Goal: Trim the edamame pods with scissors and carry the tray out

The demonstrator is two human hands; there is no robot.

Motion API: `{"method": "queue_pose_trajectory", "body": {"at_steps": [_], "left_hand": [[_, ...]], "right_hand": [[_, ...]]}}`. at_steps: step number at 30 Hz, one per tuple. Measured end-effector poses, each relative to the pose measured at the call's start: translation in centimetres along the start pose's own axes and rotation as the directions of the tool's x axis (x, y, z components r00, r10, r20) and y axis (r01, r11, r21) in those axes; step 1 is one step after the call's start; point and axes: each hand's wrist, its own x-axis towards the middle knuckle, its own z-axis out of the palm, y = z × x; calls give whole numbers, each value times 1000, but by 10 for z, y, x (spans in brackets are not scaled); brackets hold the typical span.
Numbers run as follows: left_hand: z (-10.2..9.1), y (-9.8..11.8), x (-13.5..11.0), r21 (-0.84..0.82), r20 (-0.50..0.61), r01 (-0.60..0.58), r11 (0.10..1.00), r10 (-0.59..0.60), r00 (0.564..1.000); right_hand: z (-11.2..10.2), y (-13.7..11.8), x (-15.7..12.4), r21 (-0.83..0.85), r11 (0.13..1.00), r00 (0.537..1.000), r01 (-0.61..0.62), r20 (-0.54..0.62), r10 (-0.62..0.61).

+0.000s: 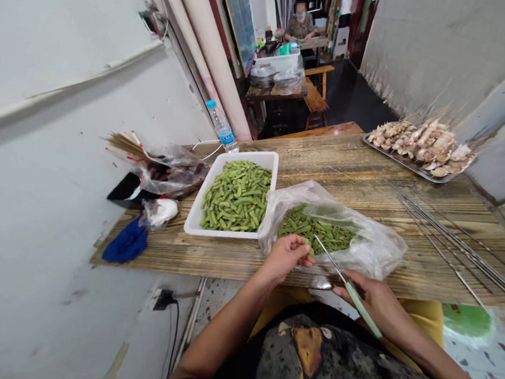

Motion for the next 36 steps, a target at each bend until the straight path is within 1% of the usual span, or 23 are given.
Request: {"method": "queue_pose_trajectory", "body": {"at_steps": [2,4,7,10,14,17,21,24,26,28,29,30,31,32,33,34,35,36], "left_hand": [[2,-1,-1,-129,-64,-22,991,14,998],[4,-2,-3,-240,-105,-48,970,23,994],[10,-6,-5,-311,-156,-73,948,25,987],[15,-11,-5,-313,-227,-111,943,40,973],[21,-15,-7,-333,-281,-140,932,44,959],[25,-18,-8,-324,-276,-130,937,37,960],[26,-24,-11,-331,-239,-73,941,-9,971],[25,-24,-12,-334,-242,-76,940,-7,970],[21,-19,-12,-329,-269,-132,935,42,962],[14,-11,-9,-303,-306,-207,930,111,946],[9,-7,-6,-260,-322,-233,937,143,936],[4,-3,-1,-180,-339,-248,952,176,924],[-1,0,3,-55,-351,-249,967,214,911],[-6,3,8,111,-355,-240,964,264,897],[-10,5,13,300,-347,-223,927,324,880],[-13,6,18,487,-324,-201,850,390,862],[-14,7,23,646,-286,-173,743,446,848],[-15,7,27,767,-235,-144,625,483,843]], "right_hand": [[-2,-1,-4,33,999,1000,-6,20,5],[-2,-4,-9,79,997,999,2,43,-5],[0,-8,-15,118,993,997,-11,76,2],[4,-9,-15,154,987,996,-47,86,34],[8,-10,-11,209,976,998,-57,46,48],[10,-12,-8,230,972,998,-51,36,44],[12,-10,-4,230,972,999,-37,17,34],[14,-4,-2,248,967,997,-60,65,45],[14,1,0,294,947,987,-131,126,97],[13,4,2,372,901,969,-221,189,160],[11,5,4,415,873,960,-257,211,183],[9,5,5,453,848,956,-275,220,192],[7,5,6,481,833,958,-273,216,189],[4,4,7,497,827,962,-261,205,180],[2,3,8,503,829,966,-246,194,169],[0,3,9,501,834,969,-232,190,156],[-1,3,9,498,838,971,-221,190,144],[-2,3,9,500,839,972,-215,192,135]]}}
